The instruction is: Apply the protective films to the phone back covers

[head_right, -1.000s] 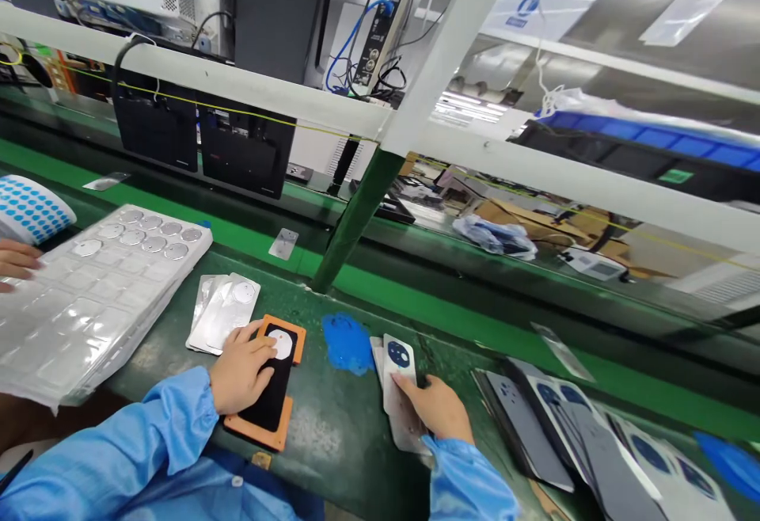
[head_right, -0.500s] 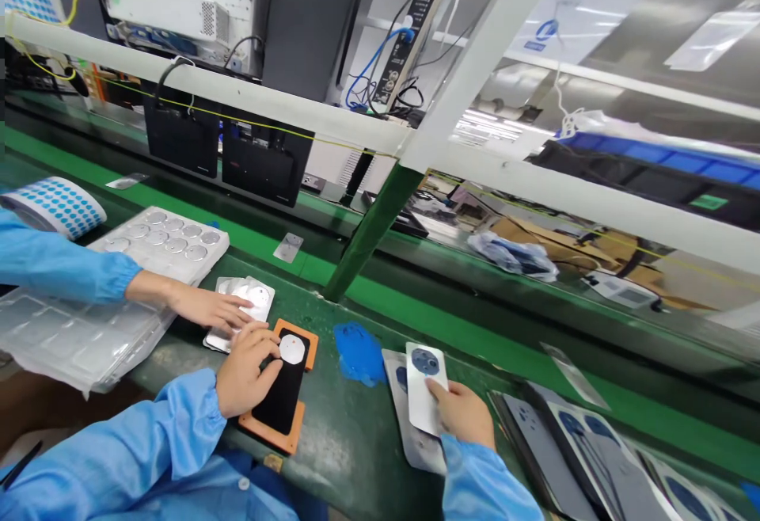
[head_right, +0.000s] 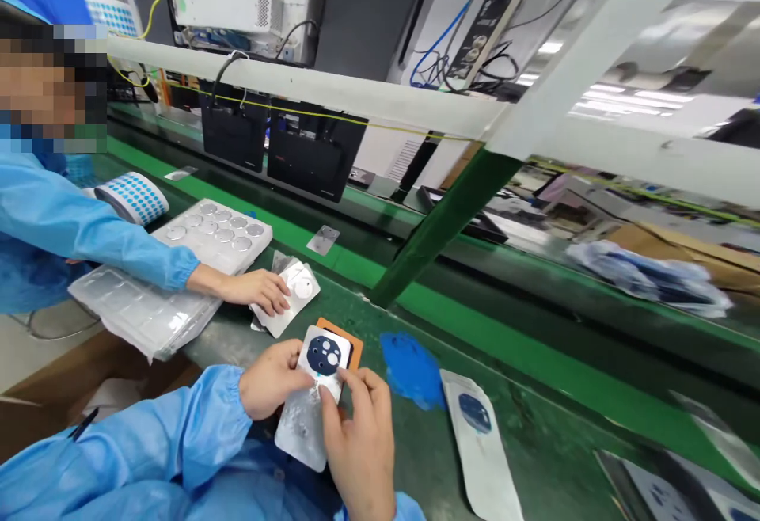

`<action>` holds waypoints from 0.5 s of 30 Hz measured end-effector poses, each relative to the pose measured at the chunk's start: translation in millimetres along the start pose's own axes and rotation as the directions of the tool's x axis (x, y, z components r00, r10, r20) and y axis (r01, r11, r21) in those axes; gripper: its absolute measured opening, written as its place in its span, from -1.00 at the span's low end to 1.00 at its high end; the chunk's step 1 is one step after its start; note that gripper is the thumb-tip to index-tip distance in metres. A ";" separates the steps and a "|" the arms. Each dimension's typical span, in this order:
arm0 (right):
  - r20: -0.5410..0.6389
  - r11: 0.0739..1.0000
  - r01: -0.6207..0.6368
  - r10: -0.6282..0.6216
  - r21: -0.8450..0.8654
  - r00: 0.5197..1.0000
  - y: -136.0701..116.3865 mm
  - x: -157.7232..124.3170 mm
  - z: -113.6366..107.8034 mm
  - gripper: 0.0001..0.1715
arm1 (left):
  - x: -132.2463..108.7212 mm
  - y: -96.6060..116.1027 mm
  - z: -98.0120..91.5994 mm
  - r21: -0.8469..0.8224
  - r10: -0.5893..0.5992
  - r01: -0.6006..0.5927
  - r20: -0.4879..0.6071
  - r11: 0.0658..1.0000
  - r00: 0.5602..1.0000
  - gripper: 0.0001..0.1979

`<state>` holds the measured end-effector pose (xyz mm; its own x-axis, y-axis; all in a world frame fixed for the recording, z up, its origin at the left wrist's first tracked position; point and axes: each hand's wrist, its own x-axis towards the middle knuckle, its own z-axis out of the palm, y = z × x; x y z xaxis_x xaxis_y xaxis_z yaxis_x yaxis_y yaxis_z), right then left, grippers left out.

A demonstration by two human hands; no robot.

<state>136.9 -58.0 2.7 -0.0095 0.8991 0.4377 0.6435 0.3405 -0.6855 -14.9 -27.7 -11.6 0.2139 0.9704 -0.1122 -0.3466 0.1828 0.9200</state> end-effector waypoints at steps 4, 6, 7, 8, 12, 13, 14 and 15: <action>0.158 0.924 0.335 -0.308 -0.185 0.938 -1.2 19.8 0.9 -0.74 | -11.2 4.9 -19.4 -0.010 0.022 -0.022 -0.011 1.000 1.000 -0.65; 0.250 0.890 0.413 -0.362 -0.195 0.898 -4.2 27.1 2.6 -0.76 | -15.6 5.8 -24.0 0.033 0.028 -0.027 -0.020 0.999 0.999 -0.65; 0.282 0.874 0.441 -0.379 -0.204 0.882 -6.8 29.5 3.6 -0.77 | -17.2 5.9 -25.6 0.058 0.027 -0.026 -0.022 0.998 0.999 -0.64; 0.308 0.859 0.465 -0.392 -0.214 0.867 -9.8 31.4 4.5 -0.78 | -18.5 6.0 -26.8 0.082 0.024 -0.022 -0.019 0.996 1.000 -0.63; 0.401 0.809 0.524 -0.402 -0.266 0.823 -21.2 35.2 4.2 -0.74 | -21.5 5.4 -30.0 0.224 0.030 -0.027 -0.011 0.974 0.999 -0.61; 0.427 0.799 0.532 -0.392 -0.280 0.815 -22.9 35.8 3.1 -0.73 | -21.9 5.2 -30.3 0.265 0.037 -0.032 -0.016 0.964 0.999 -0.62; 0.452 0.791 0.538 -0.381 -0.292 0.806 -23.9 36.3 1.8 -0.71 | -22.2 5.2 -30.2 0.303 0.047 -0.037 -0.023 0.952 0.999 -0.62; 0.471 0.786 0.540 -0.370 -0.301 0.801 -24.4 36.8 0.3 -0.71 | -22.5 5.2 -30.0 0.334 0.055 -0.042 -0.028 0.942 0.998 -0.62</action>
<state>120.7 -33.1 35.3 -0.6062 0.7236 0.3300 0.7310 0.6704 -0.1270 -48.9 -43.8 -15.5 0.1689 0.9830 -0.0722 -0.0304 0.0784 0.9965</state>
